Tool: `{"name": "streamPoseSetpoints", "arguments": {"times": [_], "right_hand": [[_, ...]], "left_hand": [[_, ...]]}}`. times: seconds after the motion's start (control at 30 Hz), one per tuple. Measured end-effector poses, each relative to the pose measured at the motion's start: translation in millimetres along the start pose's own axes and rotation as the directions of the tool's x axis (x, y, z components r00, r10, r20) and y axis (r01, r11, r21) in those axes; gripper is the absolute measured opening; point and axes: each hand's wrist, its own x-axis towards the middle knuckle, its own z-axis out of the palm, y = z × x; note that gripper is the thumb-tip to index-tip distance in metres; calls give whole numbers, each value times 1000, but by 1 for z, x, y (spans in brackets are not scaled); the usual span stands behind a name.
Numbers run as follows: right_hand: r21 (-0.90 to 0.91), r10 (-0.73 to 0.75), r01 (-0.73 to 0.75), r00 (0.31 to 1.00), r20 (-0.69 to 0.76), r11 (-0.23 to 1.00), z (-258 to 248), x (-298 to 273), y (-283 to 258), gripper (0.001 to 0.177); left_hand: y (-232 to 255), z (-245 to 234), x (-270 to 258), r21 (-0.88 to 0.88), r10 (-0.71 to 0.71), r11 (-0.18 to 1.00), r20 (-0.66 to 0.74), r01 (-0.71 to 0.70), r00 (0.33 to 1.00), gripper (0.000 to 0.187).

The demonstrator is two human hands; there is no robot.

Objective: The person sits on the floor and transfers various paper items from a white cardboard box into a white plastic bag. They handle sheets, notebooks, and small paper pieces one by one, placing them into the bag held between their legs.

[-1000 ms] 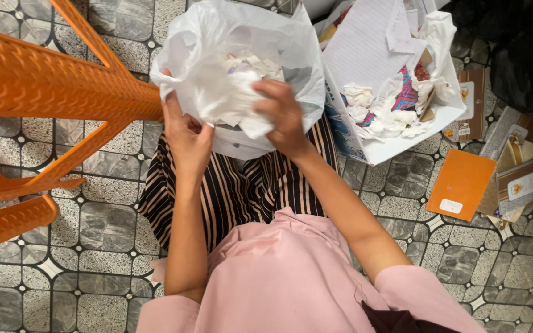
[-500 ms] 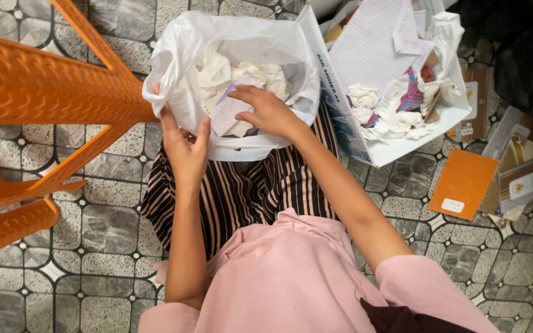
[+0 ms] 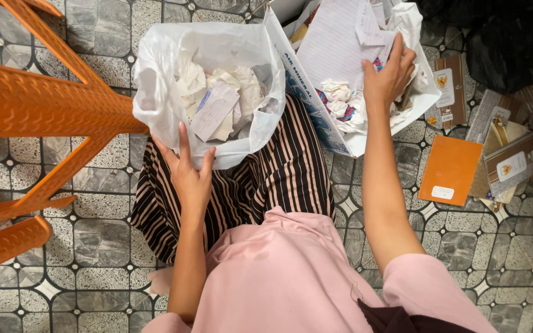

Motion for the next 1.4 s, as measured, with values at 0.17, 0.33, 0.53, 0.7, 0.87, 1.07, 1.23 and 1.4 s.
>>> {"name": "streamPoseSetpoints", "arguments": {"times": [0.17,0.33,0.53,0.7,0.87,1.07,1.23,1.4], "right_hand": [[-26,37,-39,998,-43,999,19,9,-11,60],[-31,-66,61,984,-163,998,8,3,-17,17],[555,-29,204,951,-307,806,-66,-14,-67,13],[695,-266,304,950,-166,652,-94,-86,-161,18],[631,-726,454,633,268,629,-4,-143,-248,17],[321,-585,648,239,775,690,88,-144,-268,31],[540,-601,305,159,783,784,87,-129,-261,54],[766,-600,-247,498,626,594,23,-108,-192,32]], "left_hand": [[-6,6,18,166,-175,973,85,159,981,92],[-13,4,18,310,-95,948,69,69,993,94],[-18,-3,25,55,-65,997,114,59,991,98],[-6,2,43,-179,-56,981,79,69,995,102],[2,8,50,-283,77,956,12,-71,997,99],[-27,6,35,-206,-6,978,32,13,999,81],[-49,9,27,-179,-47,983,-39,39,998,74],[-33,0,22,-155,-24,988,-42,18,999,85]]}}
